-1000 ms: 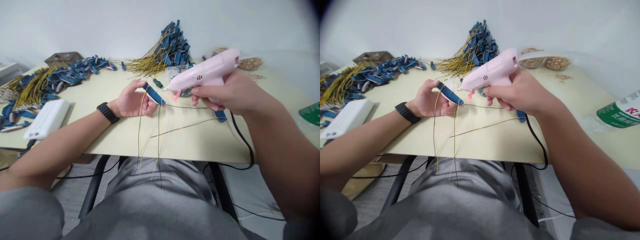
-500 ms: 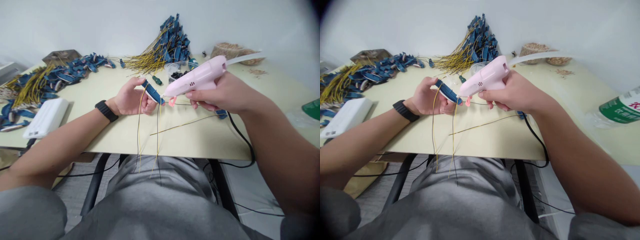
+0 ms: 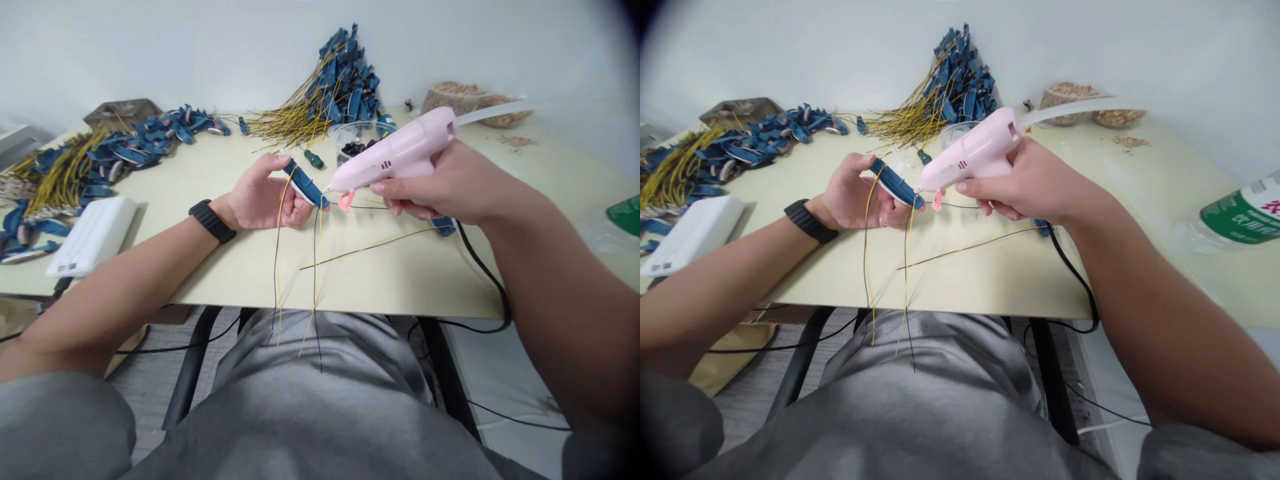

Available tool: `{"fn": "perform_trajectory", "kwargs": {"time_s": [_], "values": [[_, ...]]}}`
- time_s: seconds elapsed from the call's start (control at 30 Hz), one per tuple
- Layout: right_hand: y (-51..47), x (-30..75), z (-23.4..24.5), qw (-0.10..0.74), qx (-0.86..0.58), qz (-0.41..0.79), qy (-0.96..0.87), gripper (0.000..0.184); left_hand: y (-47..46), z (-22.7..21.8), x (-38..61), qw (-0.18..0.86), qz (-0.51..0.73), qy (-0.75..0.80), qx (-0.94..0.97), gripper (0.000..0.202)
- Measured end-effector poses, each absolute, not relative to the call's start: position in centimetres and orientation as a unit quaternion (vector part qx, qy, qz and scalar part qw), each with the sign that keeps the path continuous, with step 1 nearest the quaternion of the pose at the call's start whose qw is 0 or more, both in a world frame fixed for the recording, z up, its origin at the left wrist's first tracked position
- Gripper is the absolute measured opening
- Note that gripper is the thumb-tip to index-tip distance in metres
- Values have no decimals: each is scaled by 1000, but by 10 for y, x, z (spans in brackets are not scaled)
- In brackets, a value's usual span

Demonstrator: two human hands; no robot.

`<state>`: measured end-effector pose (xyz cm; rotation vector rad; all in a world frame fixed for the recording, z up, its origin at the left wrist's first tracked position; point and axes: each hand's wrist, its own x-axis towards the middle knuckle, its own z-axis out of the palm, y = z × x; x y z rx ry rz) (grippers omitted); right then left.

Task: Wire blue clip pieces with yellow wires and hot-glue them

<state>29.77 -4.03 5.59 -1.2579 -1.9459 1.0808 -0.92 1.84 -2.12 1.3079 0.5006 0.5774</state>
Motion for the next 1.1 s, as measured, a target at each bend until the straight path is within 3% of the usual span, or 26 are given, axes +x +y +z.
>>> {"fn": "perform_trajectory", "kwargs": {"time_s": [0.47, 0.77, 0.97, 1.1], "values": [[-40, 301, 53, 268, -465, 393, -746, 32, 16, -19, -10, 724, 264, 272, 576, 72], [-40, 299, 52, 271, -506, 379, -726, 24, 16, -17, -8, 706, 250, 267, 606, 74], [-37, 301, 48, 268, -499, 377, -733, 33, 20, -19, -10, 714, 236, 235, 616, 74], [-39, 301, 50, 264, -506, 366, -735, 35, 22, -21, -8, 696, 231, 240, 636, 85]]}}
